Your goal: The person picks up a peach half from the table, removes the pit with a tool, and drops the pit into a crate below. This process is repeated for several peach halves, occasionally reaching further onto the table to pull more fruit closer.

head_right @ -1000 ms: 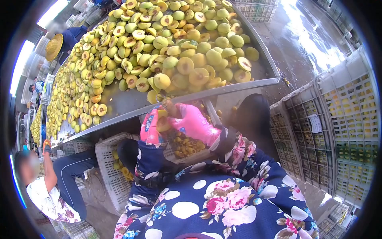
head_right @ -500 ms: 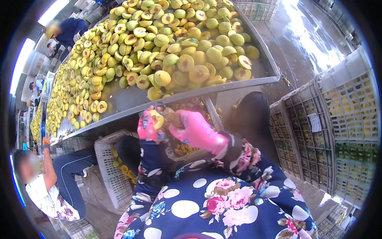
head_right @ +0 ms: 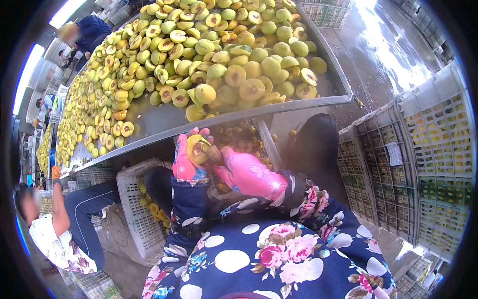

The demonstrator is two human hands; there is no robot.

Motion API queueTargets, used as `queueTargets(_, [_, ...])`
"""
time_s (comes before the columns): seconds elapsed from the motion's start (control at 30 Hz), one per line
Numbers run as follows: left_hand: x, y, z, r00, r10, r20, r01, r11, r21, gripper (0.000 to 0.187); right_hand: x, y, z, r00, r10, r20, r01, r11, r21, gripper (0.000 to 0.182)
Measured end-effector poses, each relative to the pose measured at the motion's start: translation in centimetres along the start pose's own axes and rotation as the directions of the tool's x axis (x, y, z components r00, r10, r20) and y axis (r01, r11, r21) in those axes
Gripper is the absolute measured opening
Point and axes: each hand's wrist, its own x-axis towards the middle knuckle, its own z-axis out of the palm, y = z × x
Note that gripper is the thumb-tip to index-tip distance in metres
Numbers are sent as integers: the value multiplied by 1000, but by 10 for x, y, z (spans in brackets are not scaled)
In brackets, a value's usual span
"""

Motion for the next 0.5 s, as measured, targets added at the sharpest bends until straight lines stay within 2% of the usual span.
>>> queueTargets(0.17, [-3, -5, 10, 993, 102, -67, -93, 988, 124, 32, 1, 5, 7, 998, -43, -47, 39, 996, -82, 25])
queueTargets(0.27, [2, -14, 2, 987, 155, -36, -148, 977, 154, 31, 2, 22, 17, 997, -79, -24, 74, 985, -155, 25])
queueTargets(0.37, [2, -17, 3, 987, 152, -59, -141, 978, 155, 29, 5, 41, 30, 989, -150, -14, 141, 957, -252, 23])
queueTargets(0.43, [3, -21, 5, 983, 169, -72, -155, 974, 167, 28, 5, 43, 32, 988, -151, -9, 147, 970, -192, 22])
queueTargets(0.5, [4, -22, 5, 979, 181, -97, -161, 969, 187, 28, 7, 47, 33, 992, -129, 15, 130, 990, -53, 20])
